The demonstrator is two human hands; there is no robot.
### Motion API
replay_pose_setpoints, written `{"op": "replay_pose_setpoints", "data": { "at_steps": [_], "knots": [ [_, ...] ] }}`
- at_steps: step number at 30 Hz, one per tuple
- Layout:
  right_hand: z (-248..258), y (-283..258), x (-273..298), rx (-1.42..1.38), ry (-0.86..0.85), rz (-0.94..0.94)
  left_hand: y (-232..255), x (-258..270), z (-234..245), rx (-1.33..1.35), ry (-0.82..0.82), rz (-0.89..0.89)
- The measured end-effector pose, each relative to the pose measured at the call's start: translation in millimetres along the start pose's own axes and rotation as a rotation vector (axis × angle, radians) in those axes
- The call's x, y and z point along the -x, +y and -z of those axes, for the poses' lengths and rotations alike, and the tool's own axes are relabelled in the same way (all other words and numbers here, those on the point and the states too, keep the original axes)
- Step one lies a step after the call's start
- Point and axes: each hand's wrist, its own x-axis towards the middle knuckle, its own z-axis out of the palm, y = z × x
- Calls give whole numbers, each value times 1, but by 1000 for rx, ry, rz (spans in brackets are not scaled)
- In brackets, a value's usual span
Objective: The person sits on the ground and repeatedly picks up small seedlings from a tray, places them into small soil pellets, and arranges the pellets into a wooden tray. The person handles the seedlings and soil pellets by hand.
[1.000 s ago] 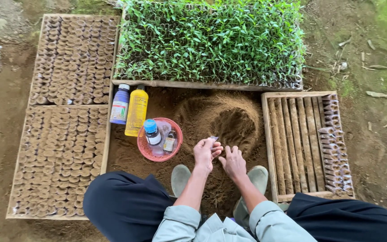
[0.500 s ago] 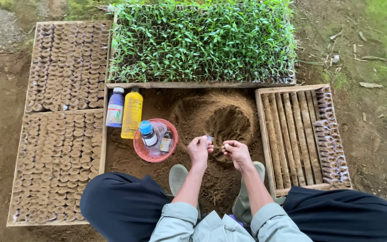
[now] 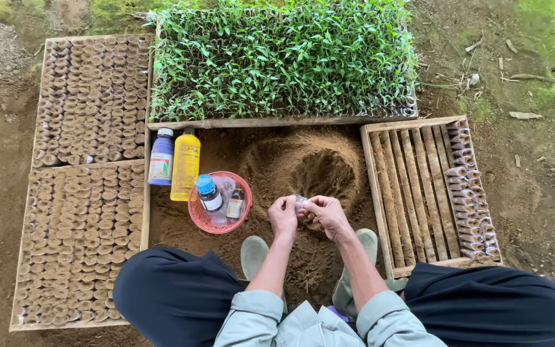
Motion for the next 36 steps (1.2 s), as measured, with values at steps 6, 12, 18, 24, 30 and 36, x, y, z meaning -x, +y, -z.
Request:
{"op": "replay_pose_setpoints", "data": {
  "at_steps": [6,12,18,24,30,36],
  "knots": [
    [-6,-7,1,142,57,42,-7,-7,-3,22,-8,47],
    [17,15,-21,842,145,235,0,-8,5,181,-102,406],
    [6,-6,-3,775,156,95,-26,-25,5,237,-93,447],
    [23,6,-15,620,158,101,-31,-27,7,272,-95,455],
    [8,-49,26,175,113,42,-24,-22,7,290,-112,467],
    [6,-51,23,75,67,-4,-20,-21,4,306,-163,491]
  ]
}}
